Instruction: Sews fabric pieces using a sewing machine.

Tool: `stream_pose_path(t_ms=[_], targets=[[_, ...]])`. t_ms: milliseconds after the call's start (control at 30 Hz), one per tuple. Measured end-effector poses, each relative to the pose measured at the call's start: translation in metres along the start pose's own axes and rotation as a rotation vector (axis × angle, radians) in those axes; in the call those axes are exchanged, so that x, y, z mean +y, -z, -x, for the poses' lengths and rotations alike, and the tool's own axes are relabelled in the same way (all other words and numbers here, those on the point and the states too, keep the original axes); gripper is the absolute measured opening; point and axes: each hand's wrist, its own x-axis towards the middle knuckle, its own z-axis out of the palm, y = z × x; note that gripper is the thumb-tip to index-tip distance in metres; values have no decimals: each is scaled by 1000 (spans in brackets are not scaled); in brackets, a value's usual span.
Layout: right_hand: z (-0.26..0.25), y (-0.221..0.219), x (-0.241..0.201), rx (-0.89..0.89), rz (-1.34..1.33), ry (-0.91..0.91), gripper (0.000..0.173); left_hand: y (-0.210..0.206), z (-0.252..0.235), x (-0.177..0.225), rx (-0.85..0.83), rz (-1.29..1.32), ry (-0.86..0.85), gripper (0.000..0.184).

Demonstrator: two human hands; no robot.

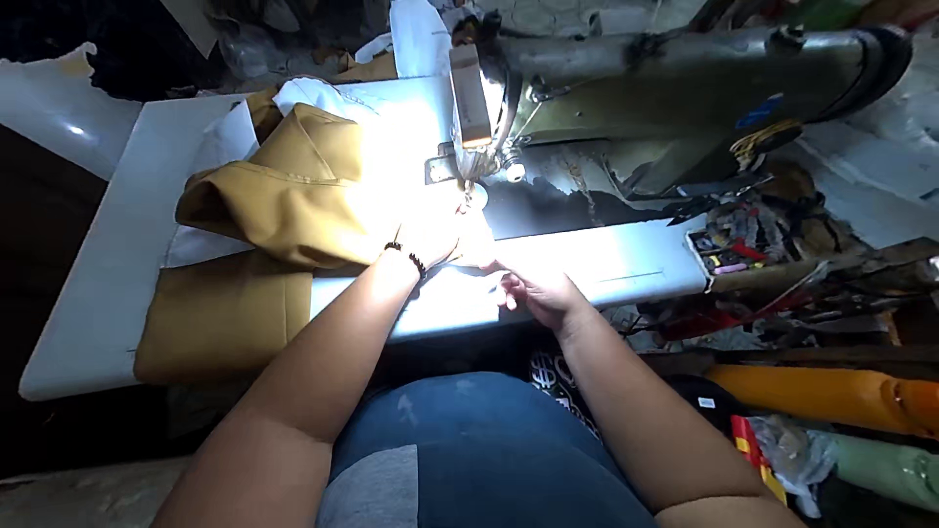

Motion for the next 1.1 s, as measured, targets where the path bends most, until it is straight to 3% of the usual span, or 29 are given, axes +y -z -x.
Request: stream_pose_path(t_ms=[67, 133, 233, 400, 567, 667, 733, 767, 900, 1000, 1100], targets=[[-9, 5, 8, -5, 141, 132, 23, -2, 2, -1, 14, 14, 0, 31], [-5, 1, 7, -60, 167, 48, 22, -3, 7, 1, -28, 21, 4, 33], [3, -7, -2, -85, -54, -109, 16, -3, 18, 6, -61, -5, -10, 36], [-1, -7, 1, -16, -167, -89, 21, -11, 37, 2, 43, 4, -262, 34], [-8, 13, 2, 152, 238, 39, 14, -18, 53, -8, 44, 340, -604, 28], [-16, 25, -2, 333, 444, 58, 19, -19, 58, -10, 177, 345, -580, 26], [-23, 31, -8, 357, 502, 84, 21, -22, 54, -7, 390, 251, -451, 25], [-26, 32, -12, 347, 544, 97, 23, -19, 52, -3, 413, 224, -346, 22], [-32, 13, -23, 301, 803, 233, 29, -7, 45, 6, 158, 163, -76, 34], [-36, -2, -20, 236, 936, 275, 27, -11, 43, 3, 78, 132, -153, 36], [-37, -9, -12, 268, 908, 307, 15, -16, 42, -4, 73, 74, -305, 41]])
